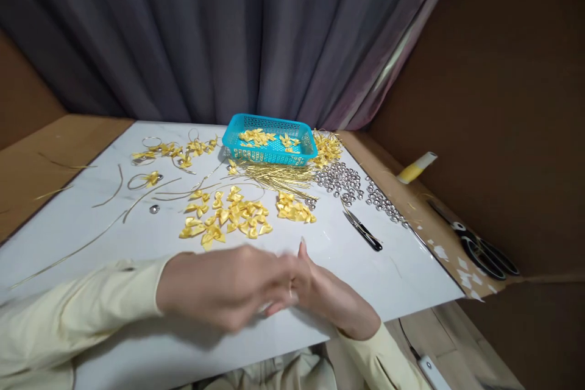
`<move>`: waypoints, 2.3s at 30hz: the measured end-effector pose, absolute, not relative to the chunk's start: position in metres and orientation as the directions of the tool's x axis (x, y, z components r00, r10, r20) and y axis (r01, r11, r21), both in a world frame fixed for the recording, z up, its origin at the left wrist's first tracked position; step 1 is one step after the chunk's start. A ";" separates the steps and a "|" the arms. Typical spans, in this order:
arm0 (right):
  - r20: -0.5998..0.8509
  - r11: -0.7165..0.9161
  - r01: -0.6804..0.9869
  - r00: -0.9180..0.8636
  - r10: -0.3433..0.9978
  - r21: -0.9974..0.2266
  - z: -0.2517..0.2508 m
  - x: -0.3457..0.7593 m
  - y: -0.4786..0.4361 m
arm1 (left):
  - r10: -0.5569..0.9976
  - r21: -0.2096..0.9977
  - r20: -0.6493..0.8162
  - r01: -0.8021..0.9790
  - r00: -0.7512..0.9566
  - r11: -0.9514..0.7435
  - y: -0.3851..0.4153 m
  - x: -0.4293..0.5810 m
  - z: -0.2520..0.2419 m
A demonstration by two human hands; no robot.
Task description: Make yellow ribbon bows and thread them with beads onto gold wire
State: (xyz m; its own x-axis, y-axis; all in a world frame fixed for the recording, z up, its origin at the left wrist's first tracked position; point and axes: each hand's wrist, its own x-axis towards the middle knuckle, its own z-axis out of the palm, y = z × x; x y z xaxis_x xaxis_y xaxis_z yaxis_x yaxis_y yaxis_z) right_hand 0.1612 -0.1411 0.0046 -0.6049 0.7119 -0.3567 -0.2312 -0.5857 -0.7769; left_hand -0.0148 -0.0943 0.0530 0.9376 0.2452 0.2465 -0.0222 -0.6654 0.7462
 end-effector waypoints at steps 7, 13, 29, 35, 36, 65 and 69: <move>-0.455 -0.766 -0.445 -0.622 0.637 -0.464 0.001 0.142 -0.149 | -0.020 0.067 0.430 -0.054 0.902 -0.996 -0.136 0.002 0.028; -0.472 -0.630 -0.611 -0.426 0.772 -0.480 0.007 0.154 -0.143 | -0.076 -0.011 0.449 -0.080 0.890 -0.997 -0.132 0.002 0.018; -0.207 -0.210 -0.009 0.226 0.952 -0.978 0.023 0.223 -0.141 | 0.515 0.411 0.246 0.392 0.821 -0.823 -0.049 -0.036 -0.009; -0.278 -0.288 0.235 0.074 0.958 -0.929 0.019 0.224 -0.149 | 0.404 0.263 0.108 0.366 0.908 -0.893 -0.019 -0.029 -0.004; -0.259 -0.270 0.263 0.078 0.963 -0.926 0.017 0.223 -0.148 | 0.405 0.241 0.113 0.371 0.907 -0.897 -0.020 -0.026 -0.003; -0.170 -0.165 -0.199 0.007 0.985 -0.966 -0.003 0.159 -0.131 | 0.844 0.941 -0.112 -0.218 0.525 0.260 -0.078 0.006 -0.015; -0.159 -0.157 -0.122 0.006 0.987 -0.980 -0.001 0.167 -0.131 | 0.834 0.962 -0.121 -0.142 0.538 0.231 -0.076 -0.001 -0.015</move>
State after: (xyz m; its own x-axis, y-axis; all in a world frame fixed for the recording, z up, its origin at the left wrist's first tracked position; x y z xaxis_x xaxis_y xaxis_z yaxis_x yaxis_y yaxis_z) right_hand 0.1674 -0.1306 -0.0009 0.0062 0.9872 -0.1593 -0.1221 -0.1573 -0.9800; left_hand -0.0006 -0.0755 -0.0151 0.5381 0.8342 -0.1210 -0.1421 0.2313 0.9625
